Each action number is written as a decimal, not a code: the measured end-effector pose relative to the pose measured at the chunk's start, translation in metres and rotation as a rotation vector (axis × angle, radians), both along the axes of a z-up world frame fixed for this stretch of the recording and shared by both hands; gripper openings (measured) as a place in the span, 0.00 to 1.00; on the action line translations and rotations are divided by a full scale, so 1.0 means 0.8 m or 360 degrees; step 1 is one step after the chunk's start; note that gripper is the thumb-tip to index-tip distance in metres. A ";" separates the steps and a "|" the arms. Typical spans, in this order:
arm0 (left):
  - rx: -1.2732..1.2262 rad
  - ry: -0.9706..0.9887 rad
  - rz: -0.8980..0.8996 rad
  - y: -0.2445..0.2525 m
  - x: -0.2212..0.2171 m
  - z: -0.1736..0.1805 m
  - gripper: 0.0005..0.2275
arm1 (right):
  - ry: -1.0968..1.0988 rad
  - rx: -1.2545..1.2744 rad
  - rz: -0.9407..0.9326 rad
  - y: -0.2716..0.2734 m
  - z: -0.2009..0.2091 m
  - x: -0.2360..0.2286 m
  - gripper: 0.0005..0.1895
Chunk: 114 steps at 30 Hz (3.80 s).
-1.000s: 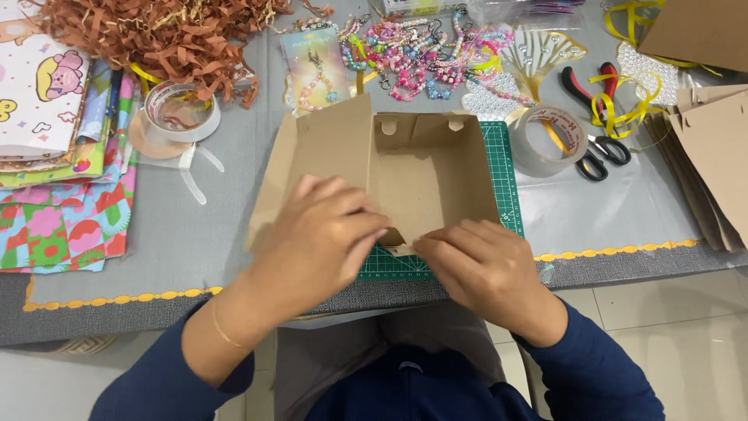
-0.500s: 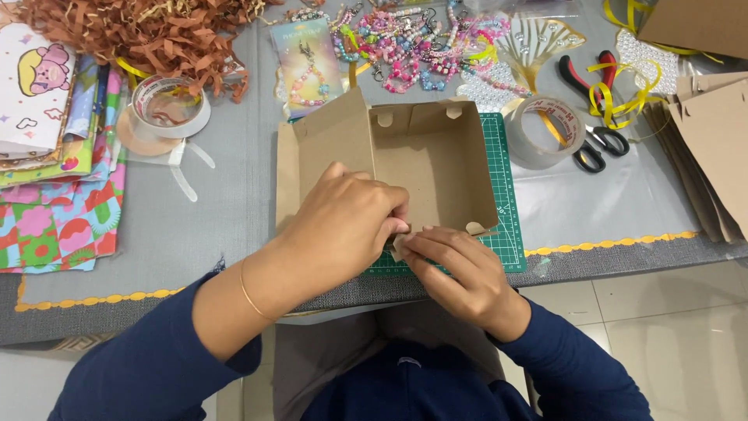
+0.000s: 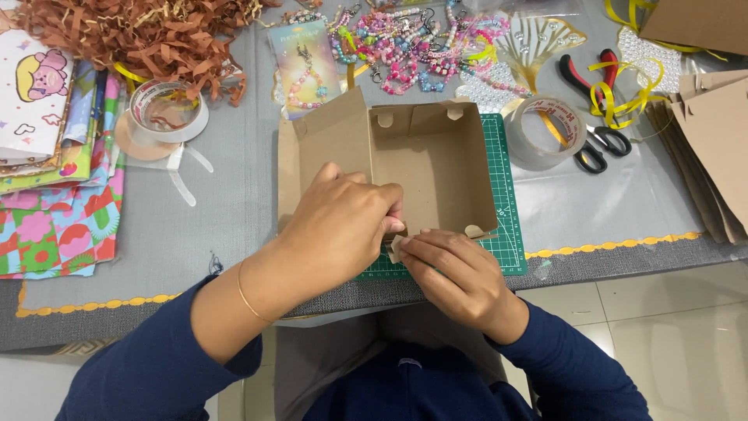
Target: Folding a cardboard gift box and filling it with shredded paper filler.
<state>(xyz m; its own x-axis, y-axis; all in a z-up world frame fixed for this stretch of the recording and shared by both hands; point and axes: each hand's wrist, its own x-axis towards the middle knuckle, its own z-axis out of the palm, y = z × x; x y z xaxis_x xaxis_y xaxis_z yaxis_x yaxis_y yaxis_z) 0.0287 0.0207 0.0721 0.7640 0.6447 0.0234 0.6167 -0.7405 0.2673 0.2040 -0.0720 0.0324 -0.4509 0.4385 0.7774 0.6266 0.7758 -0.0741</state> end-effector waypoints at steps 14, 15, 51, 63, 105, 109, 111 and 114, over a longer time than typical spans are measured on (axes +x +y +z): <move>0.0033 -0.0017 -0.0028 -0.006 -0.001 0.002 0.05 | 0.0062 0.0071 -0.0128 0.006 0.000 -0.011 0.04; 0.0018 -0.0051 -0.0048 -0.006 -0.002 0.002 0.05 | 0.0099 0.0105 -0.0140 0.007 -0.004 -0.011 0.04; 0.0770 -0.0308 -0.0006 -0.057 -0.021 0.002 0.06 | 0.0108 -0.0748 -0.0218 0.011 0.031 0.004 0.08; 0.0839 -0.0300 0.0112 -0.020 -0.048 -0.007 0.16 | 0.0053 -0.0524 -0.0259 0.053 0.054 0.058 0.08; 0.0300 -0.1184 -0.0360 0.038 -0.071 -0.029 0.06 | -0.0111 -0.0015 0.0766 0.116 0.022 0.024 0.04; 0.0125 -0.1231 -0.0372 0.039 -0.072 -0.027 0.03 | -0.0145 -0.0119 0.0750 0.113 0.022 0.028 0.04; 0.0127 -0.1225 -0.0371 0.040 -0.071 -0.026 0.03 | -0.0129 -0.0096 0.0744 0.114 0.023 0.024 0.04; 0.0125 -0.1220 -0.0366 0.039 -0.072 -0.028 0.03 | -0.0107 -0.0088 0.0755 0.115 0.025 0.022 0.04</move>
<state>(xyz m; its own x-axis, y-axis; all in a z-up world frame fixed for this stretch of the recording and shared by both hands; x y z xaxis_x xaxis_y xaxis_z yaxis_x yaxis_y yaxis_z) -0.0285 0.0519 0.0500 0.6302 0.4479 0.6342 0.1125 -0.8609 0.4962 0.2214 0.0199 0.0522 -0.6598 0.2119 0.7210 0.2092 0.9733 -0.0947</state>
